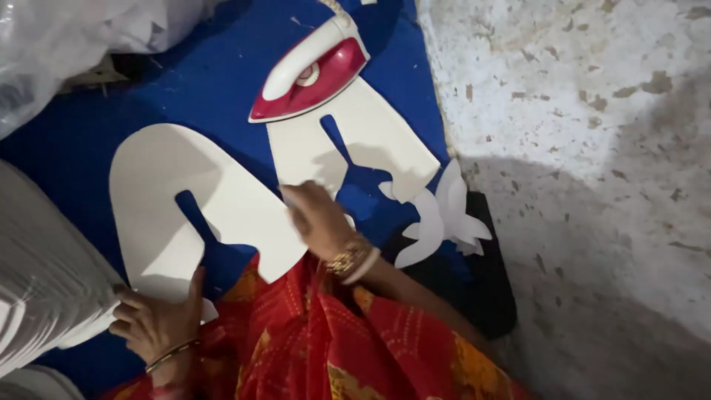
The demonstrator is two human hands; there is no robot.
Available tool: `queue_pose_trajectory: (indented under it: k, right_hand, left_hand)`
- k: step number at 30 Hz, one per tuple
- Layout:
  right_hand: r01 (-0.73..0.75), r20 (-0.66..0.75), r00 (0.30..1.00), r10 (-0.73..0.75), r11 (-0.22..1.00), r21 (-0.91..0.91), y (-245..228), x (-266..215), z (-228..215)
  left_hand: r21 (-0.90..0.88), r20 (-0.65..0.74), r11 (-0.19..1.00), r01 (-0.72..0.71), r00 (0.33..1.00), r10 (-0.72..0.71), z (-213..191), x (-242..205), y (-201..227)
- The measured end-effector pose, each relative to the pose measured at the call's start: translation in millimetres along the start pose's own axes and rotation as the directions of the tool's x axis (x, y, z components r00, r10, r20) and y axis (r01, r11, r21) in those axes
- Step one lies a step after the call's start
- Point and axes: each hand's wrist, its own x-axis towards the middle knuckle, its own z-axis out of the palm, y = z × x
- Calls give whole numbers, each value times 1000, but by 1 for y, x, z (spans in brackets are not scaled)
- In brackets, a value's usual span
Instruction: The person irons white, shaped fabric pieces using a red and white electric iron. They pick up pieces from a stack, place them on a blue surface, iron them, and then move them to a separate pile.
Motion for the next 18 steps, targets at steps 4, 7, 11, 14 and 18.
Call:
queue_pose_trajectory:
  k: [4, 7, 11, 14, 18]
  right_hand:
    - [-337, 9, 939, 345, 924, -181, 29, -47, -94]
    - [-371, -215, 928, 305, 697, -614, 75, -106, -125]
    - [-521, -253, 844, 474, 608, -599, 81, -134, -138]
    - [-607, -282, 787, 548, 611, -508, 82, -141, -145]
    - [-724, -257, 674, 692, 552, -413, 60, -132, -165]
  left_hand:
    - [11, 79, 998, -65, 995, 63, 12, 3, -8]
    - [-51, 119, 998, -21, 993, 27, -7, 4, -3]
    - [-84, 94, 994, -73, 992, 81, -23, 6, -3]
    - [-97, -77, 974, -202, 978, 195, -45, 2, 4]
    - [-288, -238, 893, -345, 929, 282, -87, -5, 29]
